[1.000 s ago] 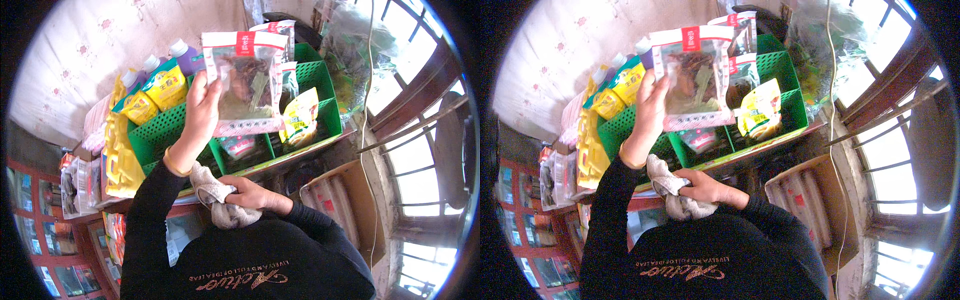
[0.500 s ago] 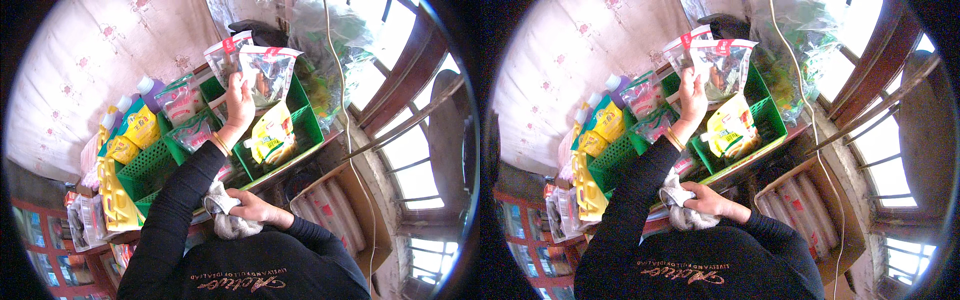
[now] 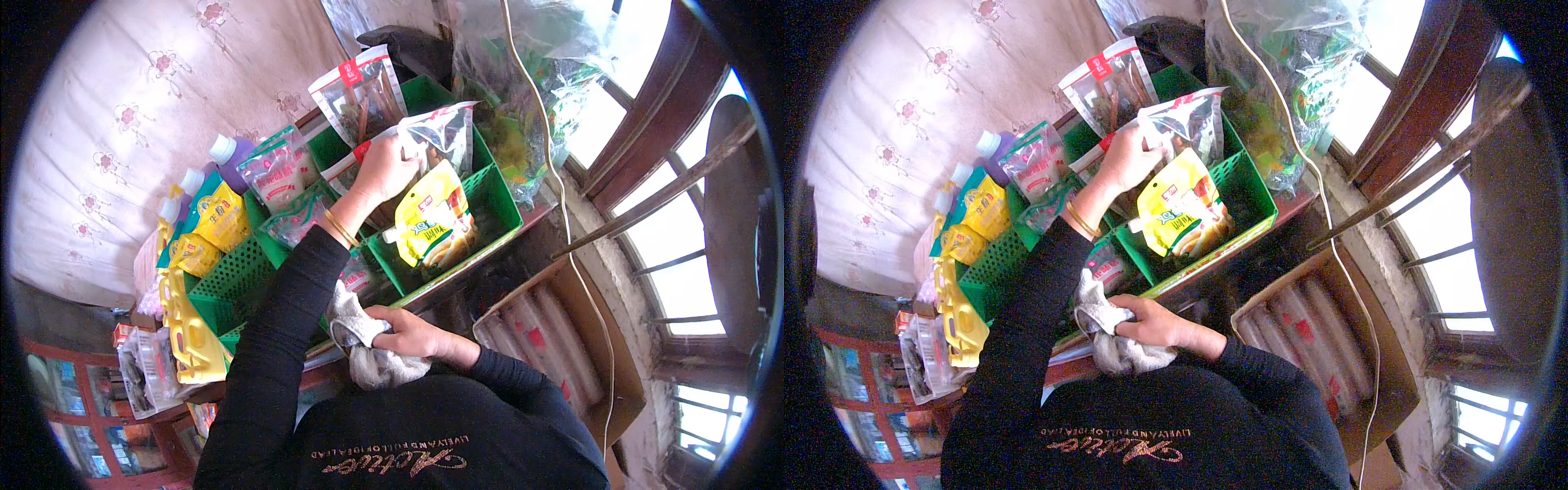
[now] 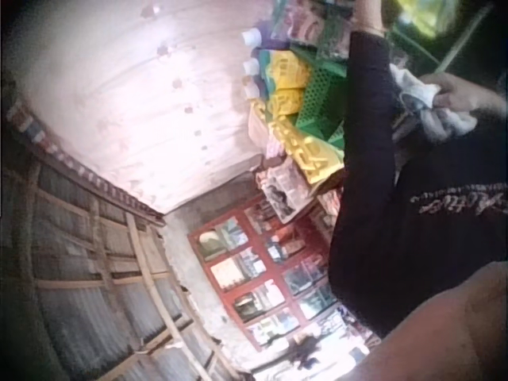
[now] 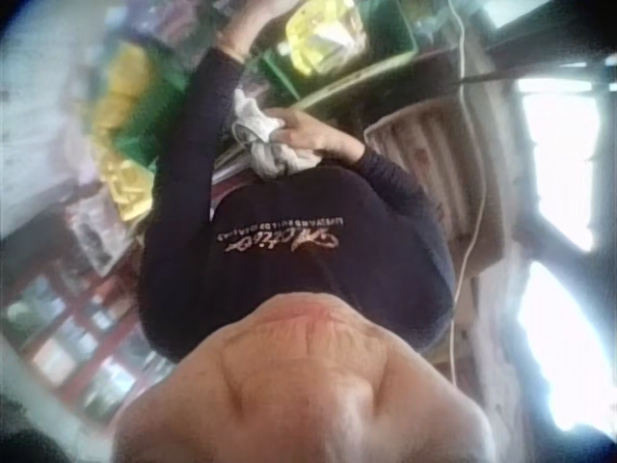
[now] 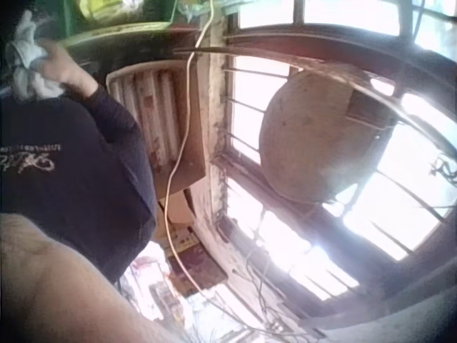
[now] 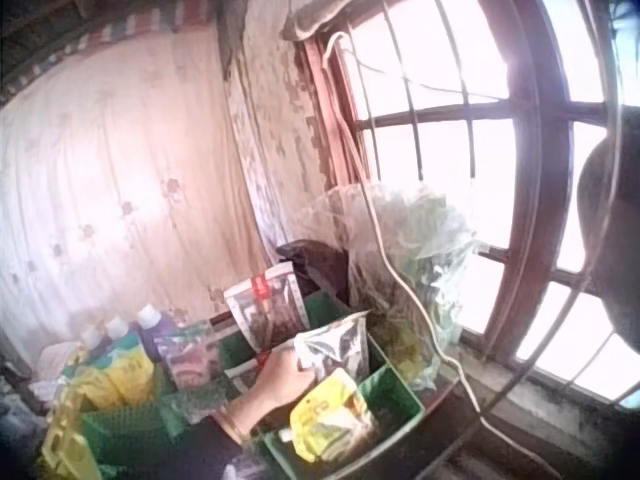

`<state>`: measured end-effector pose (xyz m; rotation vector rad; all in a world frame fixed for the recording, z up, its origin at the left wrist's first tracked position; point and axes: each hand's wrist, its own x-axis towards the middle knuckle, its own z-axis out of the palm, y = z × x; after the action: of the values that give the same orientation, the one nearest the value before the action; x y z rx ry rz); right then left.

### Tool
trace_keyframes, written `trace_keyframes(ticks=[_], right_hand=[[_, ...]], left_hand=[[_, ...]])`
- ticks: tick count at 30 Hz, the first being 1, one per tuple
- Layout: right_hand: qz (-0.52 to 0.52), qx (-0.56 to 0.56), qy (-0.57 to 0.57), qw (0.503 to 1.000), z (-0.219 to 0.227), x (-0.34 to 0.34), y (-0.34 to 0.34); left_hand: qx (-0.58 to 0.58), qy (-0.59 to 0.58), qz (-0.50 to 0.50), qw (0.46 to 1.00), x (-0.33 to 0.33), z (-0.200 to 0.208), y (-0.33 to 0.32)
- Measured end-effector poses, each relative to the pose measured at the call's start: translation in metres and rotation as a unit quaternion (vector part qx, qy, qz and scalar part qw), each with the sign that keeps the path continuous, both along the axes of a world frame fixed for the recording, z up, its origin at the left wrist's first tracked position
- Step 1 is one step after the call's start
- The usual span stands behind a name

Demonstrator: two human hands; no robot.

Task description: The person wipes the surfaces of various packaged food items with a cloth, handling them one at a time. They pick up each package, wipe it, and place it into a green plastic basket on the counter.

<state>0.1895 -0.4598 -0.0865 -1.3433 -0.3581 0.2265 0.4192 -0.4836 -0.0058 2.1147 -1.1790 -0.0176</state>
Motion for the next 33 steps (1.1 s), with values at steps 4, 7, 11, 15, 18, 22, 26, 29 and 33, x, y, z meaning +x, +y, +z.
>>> trace_keyframes(ticks=[4,7,11,15,18,22,26,29,33], right_hand=[[0.005,-0.012,-0.008,1.0,-0.002,0.001,0.001],[-0.006,-0.032,-0.033,0.999,-0.003,0.001,0.004],[0.012,-0.015,0.009,1.0,-0.007,0.0,0.008],[-0.004,-0.063,-0.03,0.998,-0.018,0.001,0.012],[0.01,-0.063,-0.031,0.997,-0.013,0.003,0.012],[0.032,-0.041,-0.039,0.998,-0.01,0.004,0.018],[0.034,-0.065,-0.064,0.995,-0.015,0.005,0.028],[0.042,-0.07,-0.072,0.994,-0.013,0.005,0.032],[0.045,-0.075,-0.1,0.991,-0.016,0.005,0.04]], left_hand=[[-0.104,0.166,-0.01,0.981,0.004,-0.007,0.0],[-0.198,0.26,-0.011,0.945,-0.006,-0.014,0.0],[-0.251,0.316,-0.045,0.914,0.0,-0.043,0.001],[-0.203,0.297,-0.028,0.933,-0.009,-0.04,0.008],[-0.198,0.279,0.02,0.939,-0.035,-0.005,0.026],[-0.099,0.131,0.069,0.984,-0.05,-0.004,0.055],[0.031,0.115,-0.016,0.993,-0.074,0.001,0.065],[0.027,0.011,-0.067,0.997,-0.082,-0.001,0.072],[0.045,-0.009,-0.021,0.999,-0.105,-0.019,0.076]])
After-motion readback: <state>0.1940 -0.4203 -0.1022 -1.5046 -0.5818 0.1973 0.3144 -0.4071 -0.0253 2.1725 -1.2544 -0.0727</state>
